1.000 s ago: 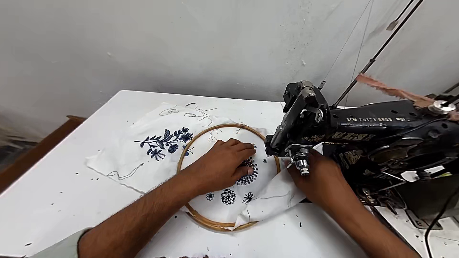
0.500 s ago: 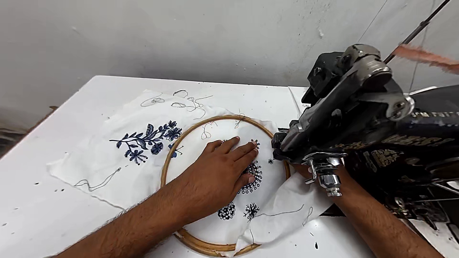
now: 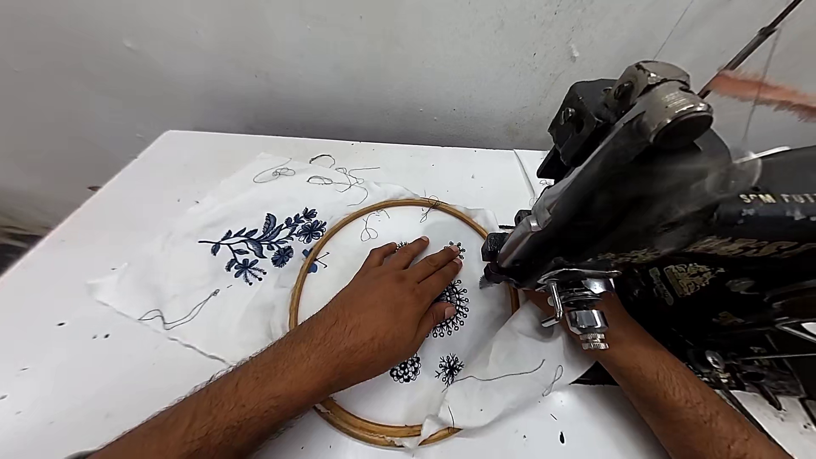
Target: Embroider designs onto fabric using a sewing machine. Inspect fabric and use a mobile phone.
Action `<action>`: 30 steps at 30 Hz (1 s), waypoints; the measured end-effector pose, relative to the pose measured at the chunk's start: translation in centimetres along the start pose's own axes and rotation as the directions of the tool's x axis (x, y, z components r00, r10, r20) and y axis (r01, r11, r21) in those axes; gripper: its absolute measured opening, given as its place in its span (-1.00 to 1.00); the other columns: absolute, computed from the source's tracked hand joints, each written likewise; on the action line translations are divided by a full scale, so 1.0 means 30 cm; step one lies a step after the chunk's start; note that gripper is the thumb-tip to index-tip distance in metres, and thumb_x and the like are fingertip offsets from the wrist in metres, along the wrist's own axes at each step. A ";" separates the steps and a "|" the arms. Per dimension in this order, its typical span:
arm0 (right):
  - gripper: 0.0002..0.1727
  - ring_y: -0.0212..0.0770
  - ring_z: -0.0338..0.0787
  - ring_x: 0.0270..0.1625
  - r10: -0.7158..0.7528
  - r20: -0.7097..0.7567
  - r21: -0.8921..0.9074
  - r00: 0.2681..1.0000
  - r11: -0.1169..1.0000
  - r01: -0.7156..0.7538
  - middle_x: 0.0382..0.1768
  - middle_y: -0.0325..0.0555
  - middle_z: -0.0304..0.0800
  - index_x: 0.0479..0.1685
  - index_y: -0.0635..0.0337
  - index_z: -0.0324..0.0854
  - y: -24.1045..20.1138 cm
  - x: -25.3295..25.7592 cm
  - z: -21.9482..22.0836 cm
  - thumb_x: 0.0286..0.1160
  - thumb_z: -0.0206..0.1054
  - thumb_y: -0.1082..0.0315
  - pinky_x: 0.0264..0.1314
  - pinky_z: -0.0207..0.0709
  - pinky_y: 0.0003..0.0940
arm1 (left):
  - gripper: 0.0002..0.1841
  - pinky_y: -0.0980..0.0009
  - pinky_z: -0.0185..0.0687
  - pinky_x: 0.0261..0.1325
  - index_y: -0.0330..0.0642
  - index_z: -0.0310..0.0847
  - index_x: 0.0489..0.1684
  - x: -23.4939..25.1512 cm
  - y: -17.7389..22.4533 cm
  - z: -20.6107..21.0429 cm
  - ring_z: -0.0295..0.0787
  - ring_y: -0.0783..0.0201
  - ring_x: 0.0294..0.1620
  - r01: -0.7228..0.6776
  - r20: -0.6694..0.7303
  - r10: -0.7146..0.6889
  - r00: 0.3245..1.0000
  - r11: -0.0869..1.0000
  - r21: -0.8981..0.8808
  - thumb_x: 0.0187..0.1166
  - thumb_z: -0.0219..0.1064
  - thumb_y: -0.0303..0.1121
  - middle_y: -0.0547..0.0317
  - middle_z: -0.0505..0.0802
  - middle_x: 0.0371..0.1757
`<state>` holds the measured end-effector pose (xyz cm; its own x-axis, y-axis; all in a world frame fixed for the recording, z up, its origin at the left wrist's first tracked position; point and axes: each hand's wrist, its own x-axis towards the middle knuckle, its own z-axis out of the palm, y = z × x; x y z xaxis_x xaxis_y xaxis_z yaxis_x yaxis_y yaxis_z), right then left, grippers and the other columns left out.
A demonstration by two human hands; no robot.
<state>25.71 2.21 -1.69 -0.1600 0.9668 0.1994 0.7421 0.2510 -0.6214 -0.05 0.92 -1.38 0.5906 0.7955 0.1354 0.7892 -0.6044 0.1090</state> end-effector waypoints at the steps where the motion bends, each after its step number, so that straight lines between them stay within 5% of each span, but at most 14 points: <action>1: -0.80 -0.14 0.77 -0.10 -0.024 -0.016 0.001 1.000 1.000 0.024 -0.22 0.14 0.80 -0.14 0.46 0.73 -0.003 0.000 -0.002 0.24 0.51 0.60 0.08 0.59 -0.18 | -0.38 -0.19 0.23 0.68 0.04 0.45 0.71 0.000 0.002 0.001 0.28 0.02 0.81 -0.003 -0.003 0.003 1.000 1.000 -0.002 0.83 -0.21 0.10 0.34 0.47 0.78; 4: -0.77 -0.25 0.75 -0.12 -0.076 -0.046 -0.001 0.996 0.997 0.076 -0.24 0.04 0.79 -0.15 0.40 0.73 -0.006 0.000 -0.005 0.19 0.53 0.60 0.06 0.59 -0.30 | -0.38 -0.18 0.23 0.69 0.03 0.45 0.71 -0.003 0.007 -0.002 0.28 0.03 0.81 -0.009 0.004 0.009 1.000 1.000 0.005 0.83 -0.21 0.09 0.32 0.48 0.77; 6: -0.76 -0.14 0.76 -0.08 -0.065 -0.047 0.006 0.997 0.998 0.066 -0.21 0.12 0.80 -0.13 0.44 0.74 -0.002 0.000 0.000 0.18 0.54 0.62 0.09 0.59 -0.18 | -0.38 -0.18 0.24 0.68 0.04 0.46 0.70 -0.006 0.008 -0.006 0.28 0.03 0.81 -0.011 0.013 0.011 1.000 1.000 0.012 0.83 -0.20 0.09 0.32 0.47 0.77; 11: -0.72 -0.44 0.74 -0.05 -0.132 -0.095 0.063 0.987 0.988 0.139 -0.19 -0.11 0.79 -0.06 0.31 0.72 0.034 0.005 0.033 0.23 0.52 0.43 0.12 0.58 -0.50 | -0.39 -0.17 0.26 0.67 0.08 0.48 0.69 -0.014 0.007 -0.015 0.28 0.06 0.81 0.000 0.033 -0.001 0.999 1.000 0.026 0.82 -0.19 0.10 0.38 0.46 0.78; 18: -0.77 -0.20 0.77 -0.16 -0.089 -0.059 -0.040 0.994 0.995 0.087 -0.27 0.06 0.80 -0.18 0.40 0.74 -0.003 0.004 -0.007 0.17 0.52 0.51 0.01 0.60 -0.25 | -0.40 -0.18 0.23 0.69 0.05 0.48 0.69 -0.005 0.017 -0.008 0.28 0.05 0.81 -0.017 0.023 0.017 1.000 1.000 0.009 0.83 -0.18 0.08 0.34 0.48 0.76; 24: -0.78 -0.23 0.74 -0.18 -0.131 -0.072 -0.052 0.989 0.990 0.128 -0.28 0.03 0.77 -0.17 0.36 0.73 -0.017 0.002 -0.013 0.19 0.53 0.52 0.00 0.59 -0.26 | -0.40 -0.18 0.24 0.69 0.06 0.47 0.69 -0.014 0.022 -0.010 0.27 0.06 0.81 -0.024 0.030 0.023 0.999 1.000 0.009 0.82 -0.19 0.08 0.35 0.48 0.77; 27: -0.73 -0.27 0.81 -0.06 -0.211 -0.122 -0.054 0.970 0.977 0.206 -0.21 -0.03 0.85 -0.14 0.29 0.77 0.031 0.008 0.023 0.18 0.54 0.37 0.10 0.63 -0.31 | -0.40 -0.19 0.25 0.68 0.07 0.47 0.69 -0.018 0.021 -0.018 0.27 0.05 0.81 -0.007 0.045 0.007 0.999 1.000 0.010 0.82 -0.18 0.08 0.36 0.47 0.78; 30: -0.69 -0.42 0.75 -0.02 -0.117 -0.097 0.047 0.988 0.991 0.122 -0.17 -0.11 0.80 -0.01 0.30 0.70 0.015 0.003 0.024 0.25 0.56 0.45 0.15 0.59 -0.46 | -0.40 -0.19 0.28 0.66 0.07 0.47 0.69 -0.019 0.013 -0.021 0.29 0.06 0.80 -0.004 0.045 0.003 0.999 1.000 0.016 0.82 -0.18 0.08 0.37 0.46 0.78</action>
<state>25.55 2.46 -2.50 -0.1818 0.9214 0.3434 0.6855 0.3692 -0.6275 -0.18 0.21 -0.79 0.6003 0.7946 0.0914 0.7894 -0.6069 0.0923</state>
